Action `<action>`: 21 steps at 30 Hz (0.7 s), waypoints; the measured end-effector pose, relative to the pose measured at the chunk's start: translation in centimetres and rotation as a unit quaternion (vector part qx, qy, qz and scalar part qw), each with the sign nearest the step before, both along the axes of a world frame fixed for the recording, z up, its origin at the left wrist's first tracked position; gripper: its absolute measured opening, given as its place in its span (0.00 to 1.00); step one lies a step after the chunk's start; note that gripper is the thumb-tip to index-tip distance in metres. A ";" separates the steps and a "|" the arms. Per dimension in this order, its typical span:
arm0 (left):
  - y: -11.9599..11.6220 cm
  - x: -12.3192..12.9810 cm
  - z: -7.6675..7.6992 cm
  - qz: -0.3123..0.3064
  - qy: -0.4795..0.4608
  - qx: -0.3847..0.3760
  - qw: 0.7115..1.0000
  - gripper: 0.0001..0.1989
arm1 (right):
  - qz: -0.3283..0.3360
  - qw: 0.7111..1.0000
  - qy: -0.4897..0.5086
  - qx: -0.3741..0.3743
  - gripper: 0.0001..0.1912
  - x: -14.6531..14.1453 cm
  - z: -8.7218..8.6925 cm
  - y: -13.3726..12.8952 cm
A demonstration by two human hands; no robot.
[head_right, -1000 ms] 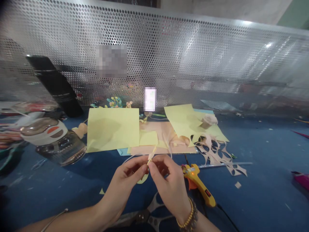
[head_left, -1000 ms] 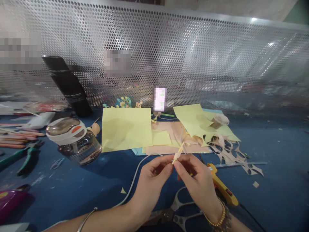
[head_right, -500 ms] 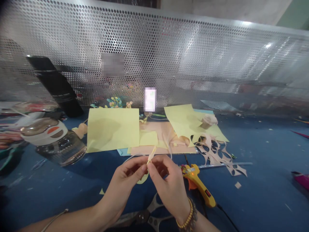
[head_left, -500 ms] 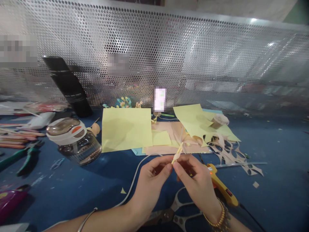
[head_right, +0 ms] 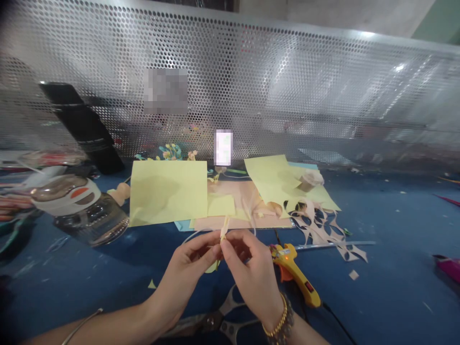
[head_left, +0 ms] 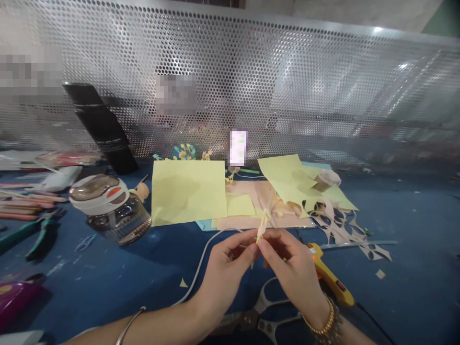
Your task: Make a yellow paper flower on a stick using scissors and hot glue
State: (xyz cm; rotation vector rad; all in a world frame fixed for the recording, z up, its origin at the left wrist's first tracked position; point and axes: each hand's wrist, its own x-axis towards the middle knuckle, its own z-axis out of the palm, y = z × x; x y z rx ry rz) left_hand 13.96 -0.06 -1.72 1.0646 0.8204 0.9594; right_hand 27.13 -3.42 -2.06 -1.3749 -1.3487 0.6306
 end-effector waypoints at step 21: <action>0.4 0.0 -0.5 0.019 -0.032 -0.065 0.997 0.12 | 0.014 1.000 -0.008 -0.007 0.06 -0.2 -0.1 -0.1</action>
